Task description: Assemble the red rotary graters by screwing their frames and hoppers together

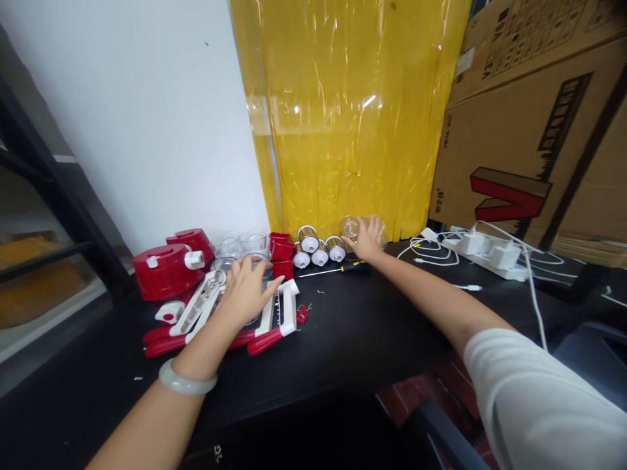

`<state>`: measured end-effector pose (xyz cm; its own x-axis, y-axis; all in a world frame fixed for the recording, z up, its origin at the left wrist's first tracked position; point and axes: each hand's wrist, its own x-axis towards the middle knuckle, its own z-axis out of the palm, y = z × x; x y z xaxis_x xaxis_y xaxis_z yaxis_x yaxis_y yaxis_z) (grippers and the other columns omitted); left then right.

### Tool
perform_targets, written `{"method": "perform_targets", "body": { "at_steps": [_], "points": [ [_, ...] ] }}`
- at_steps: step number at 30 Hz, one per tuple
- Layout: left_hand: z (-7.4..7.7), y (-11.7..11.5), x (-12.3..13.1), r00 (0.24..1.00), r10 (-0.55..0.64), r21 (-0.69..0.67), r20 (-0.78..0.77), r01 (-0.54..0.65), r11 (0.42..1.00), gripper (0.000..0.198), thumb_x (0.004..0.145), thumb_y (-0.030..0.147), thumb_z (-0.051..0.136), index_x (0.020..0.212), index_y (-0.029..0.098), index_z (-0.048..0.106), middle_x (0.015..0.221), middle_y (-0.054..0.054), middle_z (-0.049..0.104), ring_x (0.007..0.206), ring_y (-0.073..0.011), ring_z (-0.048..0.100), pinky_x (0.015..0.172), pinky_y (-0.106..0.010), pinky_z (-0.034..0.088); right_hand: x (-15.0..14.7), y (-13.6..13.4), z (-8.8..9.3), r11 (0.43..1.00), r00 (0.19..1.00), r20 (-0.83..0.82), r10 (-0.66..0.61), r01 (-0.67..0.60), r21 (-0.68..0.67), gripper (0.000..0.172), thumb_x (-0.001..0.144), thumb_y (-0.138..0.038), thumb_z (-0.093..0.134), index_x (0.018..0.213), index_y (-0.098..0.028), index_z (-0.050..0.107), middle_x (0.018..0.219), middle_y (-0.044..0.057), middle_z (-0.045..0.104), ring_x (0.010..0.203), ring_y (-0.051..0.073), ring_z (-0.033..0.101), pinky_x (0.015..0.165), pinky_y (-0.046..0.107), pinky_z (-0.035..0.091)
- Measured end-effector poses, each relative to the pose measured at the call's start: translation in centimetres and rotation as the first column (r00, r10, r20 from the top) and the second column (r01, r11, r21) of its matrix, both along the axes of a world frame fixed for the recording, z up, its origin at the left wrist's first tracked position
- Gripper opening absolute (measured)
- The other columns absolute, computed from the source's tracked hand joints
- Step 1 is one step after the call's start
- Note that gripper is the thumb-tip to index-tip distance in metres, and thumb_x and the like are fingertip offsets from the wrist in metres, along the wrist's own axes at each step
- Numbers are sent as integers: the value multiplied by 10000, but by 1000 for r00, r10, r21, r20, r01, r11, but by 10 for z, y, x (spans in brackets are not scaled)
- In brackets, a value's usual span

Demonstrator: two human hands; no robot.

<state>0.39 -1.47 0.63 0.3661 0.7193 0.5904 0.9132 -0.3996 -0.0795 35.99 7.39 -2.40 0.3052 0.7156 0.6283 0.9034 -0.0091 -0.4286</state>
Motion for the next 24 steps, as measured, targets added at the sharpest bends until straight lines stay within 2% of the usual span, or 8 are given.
{"method": "perform_targets", "body": {
  "at_steps": [3,7,16,20,24],
  "points": [
    [0,-1,0,1000,-8,-1,-9,8,1000,491,951,557,464,1205,190,667,1192,-177,572,1161,-398,503,974,-537,449,-3,6,-4,1000,998,66,-11,10,11,850,907,-580,554,1542,-58,336,1668,283,189,1578,408,35,1211,664,-30],
    [0,-1,-1,1000,-15,-8,-11,15,1000,512,959,554,450,1236,178,658,1201,-178,567,1162,-398,488,980,-545,443,3,11,-8,999,994,100,-44,43,12,809,911,-533,537,1514,-24,357,1665,278,206,1582,383,41,1216,657,-33],
    [2,-3,0,1000,-16,-34,12,17,999,494,954,544,474,1242,188,658,1233,-167,567,1186,-392,485,1004,-530,433,11,15,-9,998,989,130,-64,65,-5,985,909,-545,498,1608,4,73,1688,292,21,1579,399,-35,1206,664,11],
    [3,-5,0,1000,-8,-39,-9,7,999,488,959,532,471,1242,180,656,1235,-168,569,1185,-393,489,1005,-522,437,9,15,-9,999,994,99,-42,41,14,1030,890,-522,546,1602,24,38,1671,336,1,1571,427,-60,1194,681,32],
    [7,-6,0,1000,-3,-50,-14,3,999,459,962,507,473,1210,167,657,1212,-165,600,1165,-371,529,999,-482,448,1,4,0,998,999,41,-8,5,67,1034,873,-473,611,1602,13,62,1662,353,-45,1559,460,-88,1184,702,57]
  ]
}}
